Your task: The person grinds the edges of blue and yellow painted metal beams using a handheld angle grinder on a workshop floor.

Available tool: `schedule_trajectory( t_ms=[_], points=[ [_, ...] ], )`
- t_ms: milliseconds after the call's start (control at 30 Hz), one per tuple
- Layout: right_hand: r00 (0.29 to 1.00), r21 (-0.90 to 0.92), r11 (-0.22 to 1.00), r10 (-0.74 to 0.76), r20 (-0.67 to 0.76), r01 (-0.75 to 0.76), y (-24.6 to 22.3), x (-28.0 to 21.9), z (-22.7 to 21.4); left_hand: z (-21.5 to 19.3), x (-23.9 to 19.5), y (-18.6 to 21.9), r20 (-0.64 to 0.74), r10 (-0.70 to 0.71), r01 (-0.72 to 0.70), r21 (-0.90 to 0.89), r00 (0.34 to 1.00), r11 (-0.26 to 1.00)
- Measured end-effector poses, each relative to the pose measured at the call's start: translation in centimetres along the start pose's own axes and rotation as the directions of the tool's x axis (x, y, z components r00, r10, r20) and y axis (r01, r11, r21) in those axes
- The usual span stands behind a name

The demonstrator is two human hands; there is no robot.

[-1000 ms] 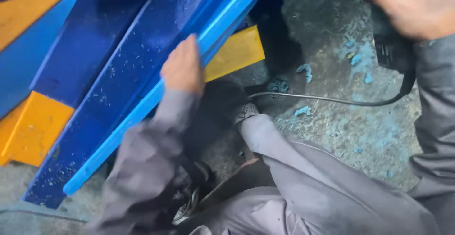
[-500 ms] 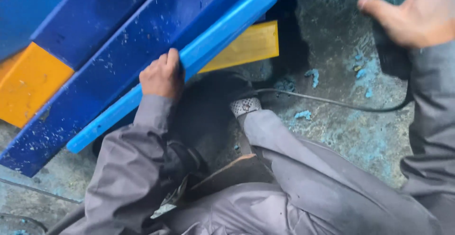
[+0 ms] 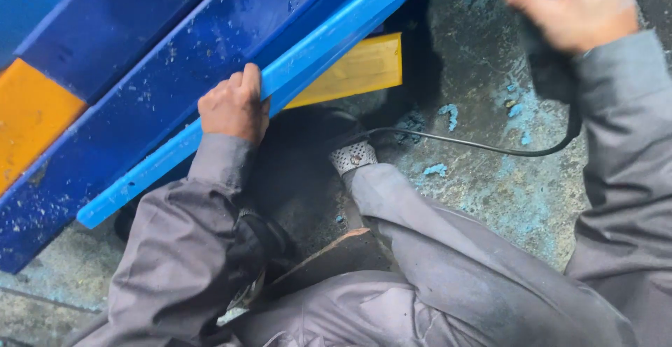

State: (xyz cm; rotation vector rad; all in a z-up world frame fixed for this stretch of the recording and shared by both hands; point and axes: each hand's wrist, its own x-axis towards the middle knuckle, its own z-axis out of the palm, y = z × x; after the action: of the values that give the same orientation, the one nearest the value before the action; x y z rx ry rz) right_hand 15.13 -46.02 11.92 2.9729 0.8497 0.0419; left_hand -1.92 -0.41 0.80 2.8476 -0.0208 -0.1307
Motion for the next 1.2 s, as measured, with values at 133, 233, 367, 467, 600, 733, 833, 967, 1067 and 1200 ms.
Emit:
schedule_trajectory(
  t_ms=[133,233,367,467,600,733,833,967,1067,1200],
  points=[
    [0.997,0.234,0.972,-0.02,0.078,0.001,-9.9,1.3,-2.8,0.2,-0.3,-0.3,-0.031,0.009,-0.01,-0.026,0.999,1.0],
    [0.975,0.251,0.966,0.0,0.224,-0.058,-15.9,2.0,-3.5,0.5,-0.3,-0.7,-0.06,0.024,-0.027,-0.044,0.998,0.999],
    [0.949,0.367,0.93,-0.137,0.285,0.024,-20.2,2.6,-4.1,1.1,-0.2,-0.9,-0.095,0.016,-0.025,-0.093,0.995,0.995],
    [0.953,0.333,0.94,-0.161,0.257,0.068,-18.9,2.7,-3.4,0.9,-0.2,-1.0,-0.088,0.022,-0.031,-0.098,0.996,0.995],
    [0.965,0.143,0.99,-0.039,0.259,0.001,-8.0,2.9,-1.0,0.6,-0.3,-1.1,-0.093,0.027,-0.037,-0.11,0.995,0.993],
    [0.961,0.225,0.941,0.216,0.172,-0.252,5.4,0.7,3.9,-0.1,0.1,-0.8,-0.098,0.06,-0.071,-0.113,0.993,0.991],
    [0.843,0.23,0.831,0.422,0.333,-0.507,8.4,1.1,4.4,-0.4,0.4,-0.6,-0.063,0.054,-0.061,-0.12,0.997,0.991],
    [0.996,0.036,0.995,-0.093,-0.001,0.093,0.6,-0.2,1.5,-0.4,0.1,-0.8,-0.017,0.024,-0.025,-0.086,1.0,0.996],
    [0.963,0.141,0.981,0.098,0.252,-0.136,-12.0,2.4,-3.7,-0.3,0.0,-0.8,-0.021,0.032,-0.034,-0.061,0.999,0.998],
    [0.973,0.298,0.952,-0.001,0.23,-0.07,-17.2,1.7,-2.9,-0.4,0.3,-0.9,-0.034,0.057,-0.058,-0.033,0.998,0.998]
  ],
)
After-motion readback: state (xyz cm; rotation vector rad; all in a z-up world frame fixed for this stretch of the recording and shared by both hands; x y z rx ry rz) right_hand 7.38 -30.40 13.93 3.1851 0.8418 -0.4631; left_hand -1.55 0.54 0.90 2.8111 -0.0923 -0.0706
